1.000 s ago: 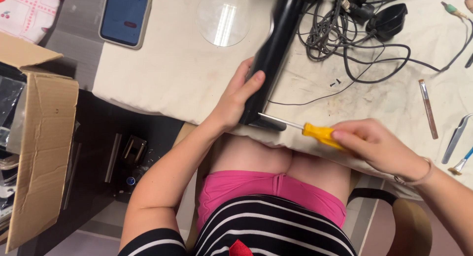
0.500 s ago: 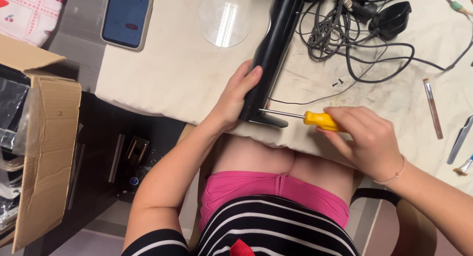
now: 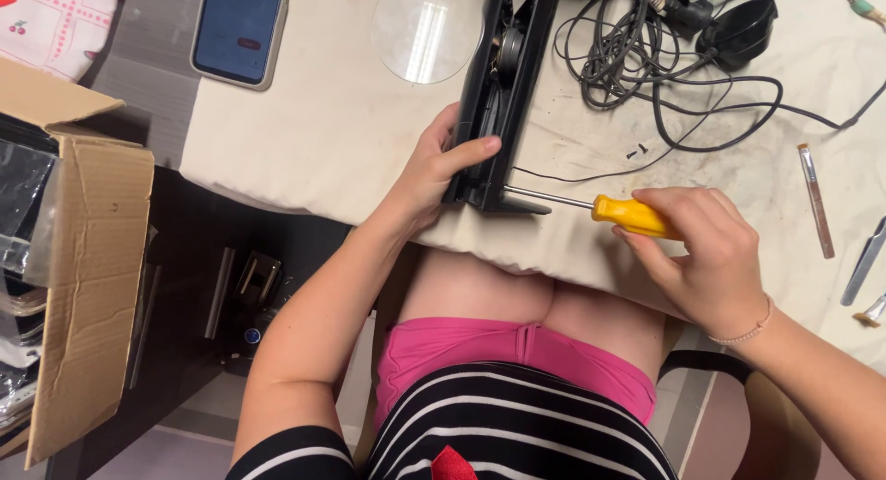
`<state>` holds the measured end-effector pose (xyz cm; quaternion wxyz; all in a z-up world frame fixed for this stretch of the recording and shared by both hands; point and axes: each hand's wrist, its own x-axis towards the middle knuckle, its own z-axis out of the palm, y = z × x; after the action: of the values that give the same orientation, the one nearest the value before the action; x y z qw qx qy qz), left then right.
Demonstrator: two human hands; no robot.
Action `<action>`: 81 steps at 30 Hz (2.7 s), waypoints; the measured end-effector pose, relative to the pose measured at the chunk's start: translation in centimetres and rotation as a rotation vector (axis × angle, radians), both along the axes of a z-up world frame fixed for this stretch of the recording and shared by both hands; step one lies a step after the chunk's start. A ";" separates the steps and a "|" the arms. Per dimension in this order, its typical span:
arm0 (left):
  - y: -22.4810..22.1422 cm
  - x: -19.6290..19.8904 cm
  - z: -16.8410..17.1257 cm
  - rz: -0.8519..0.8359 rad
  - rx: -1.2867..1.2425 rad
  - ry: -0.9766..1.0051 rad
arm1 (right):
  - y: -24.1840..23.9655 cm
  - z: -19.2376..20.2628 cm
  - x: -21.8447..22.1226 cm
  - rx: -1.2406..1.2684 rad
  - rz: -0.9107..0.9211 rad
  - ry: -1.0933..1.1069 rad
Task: Disassembling a speaker housing with a screwdriver and performing maintenance on the internal components using a brush and liquid adhesive.
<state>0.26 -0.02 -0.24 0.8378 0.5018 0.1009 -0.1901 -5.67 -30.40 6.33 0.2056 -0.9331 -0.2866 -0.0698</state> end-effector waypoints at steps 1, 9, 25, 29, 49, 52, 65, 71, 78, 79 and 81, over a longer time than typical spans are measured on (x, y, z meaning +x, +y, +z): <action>0.0 0.0 -0.4 0.000 -0.001 0.001 | -0.3 -0.2 -0.1 -0.001 0.000 0.001; 0.5 0.1 0.2 0.031 0.106 0.045 | -3.2 -3.0 -1.6 0.069 -0.214 0.219; 1.2 0.2 0.0 0.032 0.170 0.095 | -6.4 -7.3 -5.5 0.133 -0.488 0.149; 1.2 0.0 0.0 0.038 0.124 0.014 | -7.5 -8.4 -6.4 0.205 -0.587 0.126; 2.8 0.3 2.5 -0.036 0.632 0.050 | -5.4 -8.5 -4.9 -0.101 -0.472 -0.100; 3.5 0.0 1.6 -0.080 0.794 -0.075 | -5.0 -8.0 -5.0 -0.029 -0.537 0.037; 6.0 -0.6 5.1 -0.397 1.225 -0.046 | -3.8 -6.1 -4.6 0.207 -0.562 0.170; 5.9 -1.2 5.8 -0.366 1.474 -0.125 | -3.8 -6.3 -4.6 0.525 -0.625 0.349; -4.4 -1.3 7.1 -0.031 1.316 -1.004 | -5.1 -8.5 -4.3 0.965 -0.638 0.561; -6.6 -1.4 6.3 -0.039 1.307 -1.010 | -5.3 -8.7 -4.5 0.966 -0.650 0.555; -10.9 -1.6 4.6 -0.168 1.261 -1.003 | -5.6 -9.2 -4.6 0.997 -0.611 0.553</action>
<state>-1.37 -10.88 4.34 0.3258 0.9111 -0.2367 0.0878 -10.31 -36.01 -2.86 0.6515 -0.7487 0.1222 -0.0070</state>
